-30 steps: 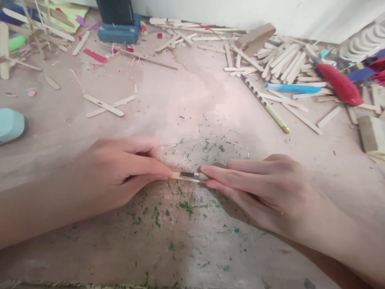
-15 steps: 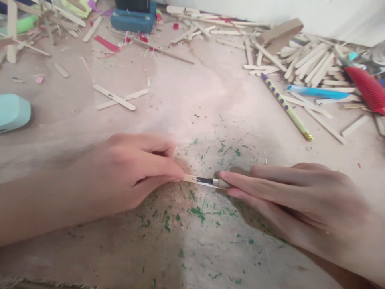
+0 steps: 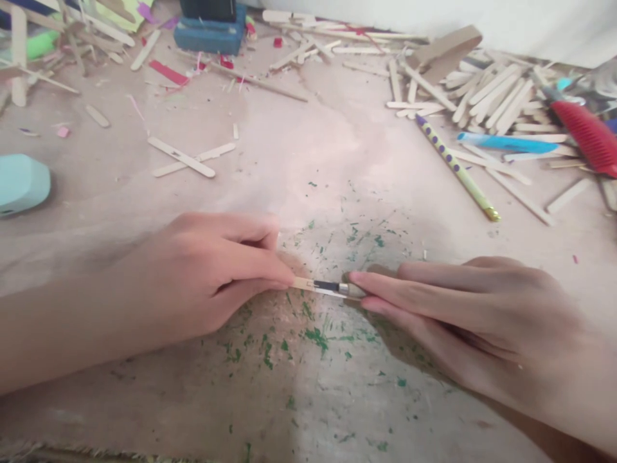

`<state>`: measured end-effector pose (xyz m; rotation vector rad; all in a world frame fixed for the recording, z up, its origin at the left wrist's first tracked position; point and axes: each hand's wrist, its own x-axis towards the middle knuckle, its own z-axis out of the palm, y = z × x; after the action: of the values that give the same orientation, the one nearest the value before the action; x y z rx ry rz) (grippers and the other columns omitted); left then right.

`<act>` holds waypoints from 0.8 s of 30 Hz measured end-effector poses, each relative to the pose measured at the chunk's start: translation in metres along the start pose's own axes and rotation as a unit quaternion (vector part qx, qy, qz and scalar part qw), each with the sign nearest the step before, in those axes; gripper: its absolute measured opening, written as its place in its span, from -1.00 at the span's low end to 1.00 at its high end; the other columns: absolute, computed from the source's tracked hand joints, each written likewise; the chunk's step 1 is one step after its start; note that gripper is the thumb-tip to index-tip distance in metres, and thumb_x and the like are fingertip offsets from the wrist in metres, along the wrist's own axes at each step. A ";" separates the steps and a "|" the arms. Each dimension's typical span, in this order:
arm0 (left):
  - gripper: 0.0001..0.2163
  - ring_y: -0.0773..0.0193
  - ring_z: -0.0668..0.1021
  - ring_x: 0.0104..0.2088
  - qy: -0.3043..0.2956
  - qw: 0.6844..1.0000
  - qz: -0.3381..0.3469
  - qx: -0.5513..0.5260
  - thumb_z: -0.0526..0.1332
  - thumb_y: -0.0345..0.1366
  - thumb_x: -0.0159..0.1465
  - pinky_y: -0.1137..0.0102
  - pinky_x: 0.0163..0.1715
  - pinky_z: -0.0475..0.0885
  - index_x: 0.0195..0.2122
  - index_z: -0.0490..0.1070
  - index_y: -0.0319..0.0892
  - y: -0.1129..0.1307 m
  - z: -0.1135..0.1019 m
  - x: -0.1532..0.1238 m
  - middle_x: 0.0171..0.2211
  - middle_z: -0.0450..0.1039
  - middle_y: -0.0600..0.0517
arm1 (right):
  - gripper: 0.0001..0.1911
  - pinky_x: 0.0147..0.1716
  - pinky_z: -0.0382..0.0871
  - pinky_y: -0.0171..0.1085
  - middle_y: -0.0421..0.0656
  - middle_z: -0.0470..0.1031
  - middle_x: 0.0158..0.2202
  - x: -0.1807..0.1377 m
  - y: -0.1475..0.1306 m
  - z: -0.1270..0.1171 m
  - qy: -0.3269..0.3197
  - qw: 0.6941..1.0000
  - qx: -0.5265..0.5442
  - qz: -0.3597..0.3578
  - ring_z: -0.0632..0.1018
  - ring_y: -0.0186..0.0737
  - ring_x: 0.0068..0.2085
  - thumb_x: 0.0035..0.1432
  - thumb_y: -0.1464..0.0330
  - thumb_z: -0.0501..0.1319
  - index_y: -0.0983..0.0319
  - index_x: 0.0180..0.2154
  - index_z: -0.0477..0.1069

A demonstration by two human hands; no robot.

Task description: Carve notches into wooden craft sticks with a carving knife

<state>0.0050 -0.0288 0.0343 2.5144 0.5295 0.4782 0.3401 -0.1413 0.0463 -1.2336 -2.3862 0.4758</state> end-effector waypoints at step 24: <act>-0.70 0.36 0.67 -0.32 0.053 0.998 0.011 -0.034 0.33 -0.39 0.80 0.43 -0.13 0.55 0.03 0.86 0.10 -0.010 0.014 -0.006 -0.21 0.74 0.19 | -0.77 -0.51 0.44 -0.15 -0.31 0.79 -0.25 -0.011 0.006 0.002 0.016 0.997 -0.068 -0.017 0.67 -0.29 -0.48 0.93 0.30 0.26 0.01 0.40 0.60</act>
<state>0.0028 -0.0296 0.0162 2.4420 0.5173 0.6288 0.3489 -0.1477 0.0398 -1.2468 -2.4431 0.2858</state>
